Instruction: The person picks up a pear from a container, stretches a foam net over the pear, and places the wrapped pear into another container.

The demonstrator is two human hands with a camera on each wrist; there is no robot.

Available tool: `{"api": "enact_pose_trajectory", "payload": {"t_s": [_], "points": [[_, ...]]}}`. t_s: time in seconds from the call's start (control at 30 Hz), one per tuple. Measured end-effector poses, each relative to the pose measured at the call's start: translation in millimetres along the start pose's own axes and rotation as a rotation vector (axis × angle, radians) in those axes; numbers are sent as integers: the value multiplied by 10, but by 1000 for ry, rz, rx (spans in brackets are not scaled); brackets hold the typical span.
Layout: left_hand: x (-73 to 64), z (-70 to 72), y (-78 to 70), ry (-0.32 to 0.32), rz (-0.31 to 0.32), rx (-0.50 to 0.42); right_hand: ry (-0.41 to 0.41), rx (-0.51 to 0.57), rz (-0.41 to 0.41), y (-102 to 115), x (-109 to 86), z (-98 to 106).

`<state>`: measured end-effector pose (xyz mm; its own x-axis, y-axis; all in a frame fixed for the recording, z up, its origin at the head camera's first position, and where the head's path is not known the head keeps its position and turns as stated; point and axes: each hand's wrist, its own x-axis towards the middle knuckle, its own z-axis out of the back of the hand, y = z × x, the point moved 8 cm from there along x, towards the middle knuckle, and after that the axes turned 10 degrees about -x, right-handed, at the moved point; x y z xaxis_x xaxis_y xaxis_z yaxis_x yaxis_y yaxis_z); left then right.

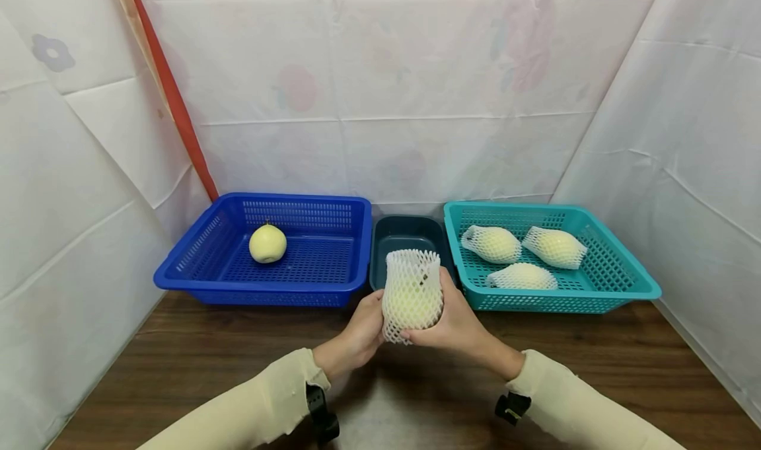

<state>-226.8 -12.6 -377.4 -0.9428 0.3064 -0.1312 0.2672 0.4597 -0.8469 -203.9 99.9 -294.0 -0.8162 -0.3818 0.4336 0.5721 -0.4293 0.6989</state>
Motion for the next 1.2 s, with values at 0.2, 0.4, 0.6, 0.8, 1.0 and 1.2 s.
{"api": "enact_pose_trajectory", "payload": {"t_s": [0.2, 0.4, 0.6, 0.8, 1.0, 1.2], "points": [[0, -27, -139, 23, 21, 141, 13, 63, -12, -134, 97, 156], [-10, 24, -436, 8, -45, 273, -16, 4, -42, -135, 219, 472], [19, 192, -833, -38, -171, 412, -13, -64, -103, -190, 343, 808], [51, 372, -1199, 6, -379, 765, -20, -226, -120, -289, 398, 1181], [67, 540, -1262, 20, -466, 1114, -26, -363, -162, -475, 369, 1535], [50, 639, -1212, -13, -516, 1359, -10, -443, -188, -684, 310, 1873]]}}
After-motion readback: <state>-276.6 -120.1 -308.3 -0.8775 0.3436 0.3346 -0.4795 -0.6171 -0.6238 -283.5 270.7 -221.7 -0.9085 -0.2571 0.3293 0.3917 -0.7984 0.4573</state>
